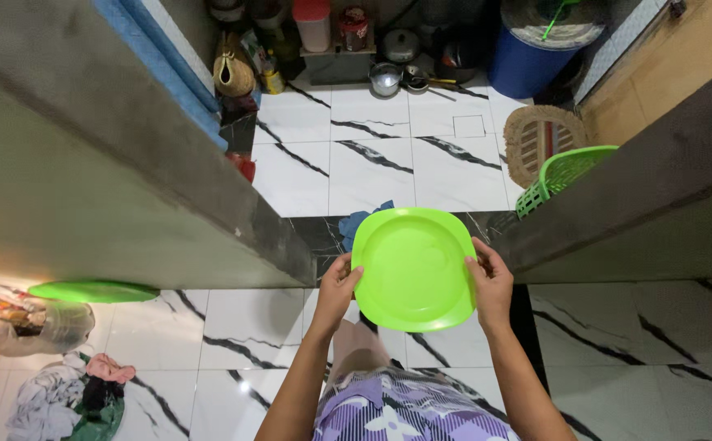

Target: The person carries a green tray holding a glass and a pink cup of dark beverage across a room to a table, sets the drinks down on the table, then carries the empty tray to the kitchen counter, wipes the counter with a cloth, and handles a pot and ladle at the stove.

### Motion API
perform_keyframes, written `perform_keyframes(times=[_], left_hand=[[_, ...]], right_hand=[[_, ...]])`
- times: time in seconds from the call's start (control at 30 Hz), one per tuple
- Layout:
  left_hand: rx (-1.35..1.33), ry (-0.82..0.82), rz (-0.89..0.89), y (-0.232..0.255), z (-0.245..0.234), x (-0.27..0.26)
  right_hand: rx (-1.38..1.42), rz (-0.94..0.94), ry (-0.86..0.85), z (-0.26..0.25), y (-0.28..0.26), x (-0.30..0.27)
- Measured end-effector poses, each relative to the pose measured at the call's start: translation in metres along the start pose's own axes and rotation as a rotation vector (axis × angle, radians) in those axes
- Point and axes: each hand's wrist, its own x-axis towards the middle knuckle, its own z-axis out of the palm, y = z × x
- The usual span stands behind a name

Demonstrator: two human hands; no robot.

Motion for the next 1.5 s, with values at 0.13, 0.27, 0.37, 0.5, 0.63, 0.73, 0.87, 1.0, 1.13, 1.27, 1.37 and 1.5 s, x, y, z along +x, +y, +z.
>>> perform_keyframes(times=[0.13, 0.27, 0.37, 0.5, 0.63, 0.73, 0.87, 1.0, 1.13, 1.27, 1.37, 1.5], left_hand=[[-0.018, -0.033, -0.021, -0.002, -0.001, 0.030], [-0.053, -0.078, 0.007, 0.003, -0.004, 0.069], [-0.015, -0.092, 0.064, 0.012, -0.006, 0.102], [-0.081, -0.091, 0.040, 0.028, -0.011, 0.143], [-0.036, -0.126, 0.069, 0.051, -0.021, 0.177], [-0.023, -0.139, 0.082, 0.068, -0.027, 0.200], [-0.008, -0.129, 0.069, 0.075, -0.025, 0.211], [0.028, -0.086, -0.015, 0.080, -0.027, 0.229], [0.012, -0.085, -0.030, 0.079, -0.030, 0.246], [-0.010, -0.094, -0.014, 0.081, -0.023, 0.268], [0.001, -0.087, -0.039, 0.082, -0.016, 0.281], [0.012, -0.065, -0.027, 0.082, -0.002, 0.304]], right_hand=[[-0.005, -0.019, 0.017, 0.006, 0.004, 0.022], [-0.032, -0.013, 0.040, 0.020, 0.001, 0.049], [-0.036, -0.050, 0.044, 0.035, -0.008, 0.078], [-0.022, -0.026, 0.058, 0.063, -0.018, 0.112], [-0.048, -0.022, 0.071, 0.085, -0.021, 0.135], [-0.070, -0.042, 0.072, 0.102, -0.019, 0.156], [-0.050, -0.028, 0.071, 0.108, -0.014, 0.170], [-0.070, 0.021, 0.086, 0.118, -0.012, 0.190], [-0.020, 0.028, 0.070, 0.125, -0.011, 0.205], [-0.005, 0.034, 0.060, 0.127, -0.017, 0.225], [-0.031, -0.002, 0.043, 0.123, -0.018, 0.246], [-0.088, -0.020, 0.023, 0.119, -0.019, 0.279]])
